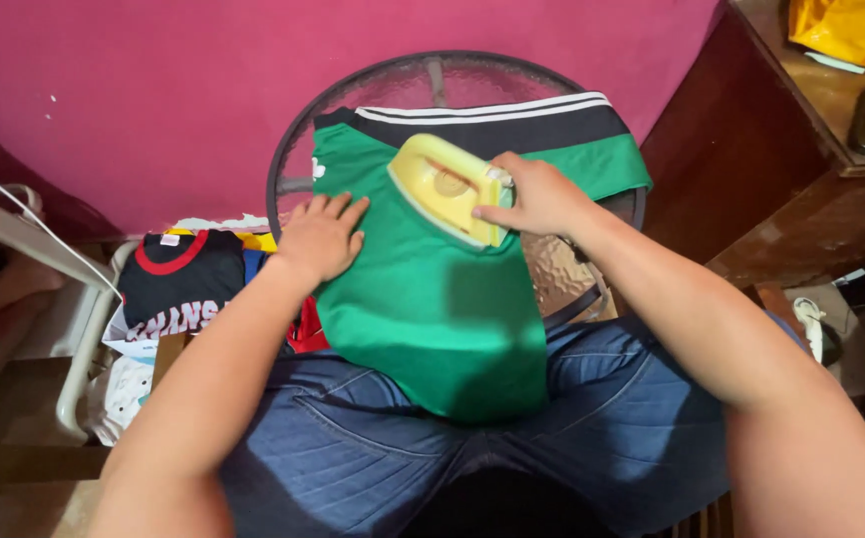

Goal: The person irons a green and black short-sleeved shirt laid out on a round glass table. They use a yellow electric iron to smooth the fabric, moving it back and forth across the shirt's surface while occasionally adjusting the garment with their left hand.

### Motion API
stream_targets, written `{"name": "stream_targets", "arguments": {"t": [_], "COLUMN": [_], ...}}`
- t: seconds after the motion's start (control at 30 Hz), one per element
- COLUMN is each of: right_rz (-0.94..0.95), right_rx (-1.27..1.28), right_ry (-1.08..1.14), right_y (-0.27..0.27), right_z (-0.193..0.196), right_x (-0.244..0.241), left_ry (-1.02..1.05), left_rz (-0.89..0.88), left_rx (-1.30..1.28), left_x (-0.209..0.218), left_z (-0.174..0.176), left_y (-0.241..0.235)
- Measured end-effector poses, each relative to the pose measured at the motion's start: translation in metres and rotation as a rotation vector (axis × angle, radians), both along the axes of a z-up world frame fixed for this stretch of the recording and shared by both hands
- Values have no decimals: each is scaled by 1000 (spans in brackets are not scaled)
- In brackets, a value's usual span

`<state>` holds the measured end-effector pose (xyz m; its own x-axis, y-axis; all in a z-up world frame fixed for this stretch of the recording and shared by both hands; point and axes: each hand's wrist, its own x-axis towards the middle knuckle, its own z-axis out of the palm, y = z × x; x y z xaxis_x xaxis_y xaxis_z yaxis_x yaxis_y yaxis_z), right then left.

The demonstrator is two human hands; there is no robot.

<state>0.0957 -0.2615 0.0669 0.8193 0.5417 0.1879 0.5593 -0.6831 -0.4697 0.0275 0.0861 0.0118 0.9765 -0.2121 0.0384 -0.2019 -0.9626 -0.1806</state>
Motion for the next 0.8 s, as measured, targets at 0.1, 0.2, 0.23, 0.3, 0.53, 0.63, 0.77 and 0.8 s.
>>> {"name": "stream_targets", "arguments": {"t": [0.1,0.2,0.23,0.3,0.53,0.63,0.77,0.8], "right_rz": [-136,-362,-355,-388,-212,-193,-156,-78], "right_rx": [30,35,26,26,143,152,173,175], "right_ry": [-13,-17,-17,-24,52,-64,-58,-15], "right_y": [-3,-13,-13,-16,0,19,41,44], "right_z": [1,-15,-19,-24,-24,-37,-29,-24], "right_x": [9,32,35,43,69,81,79,79], "left_ry": [183,194,196,198,186,144,170,201], "left_rz": [105,112,118,115,113,91,101,110], "left_rx": [-10,-3,-12,6,38,-37,-49,-44], "left_x": [16,18,17,21,17,19,18,17], "left_z": [-19,-18,-20,-23,-11,-15,-6,-2], "left_y": [-2,-5,-4,-6,-11,-9,-10,-12]}}
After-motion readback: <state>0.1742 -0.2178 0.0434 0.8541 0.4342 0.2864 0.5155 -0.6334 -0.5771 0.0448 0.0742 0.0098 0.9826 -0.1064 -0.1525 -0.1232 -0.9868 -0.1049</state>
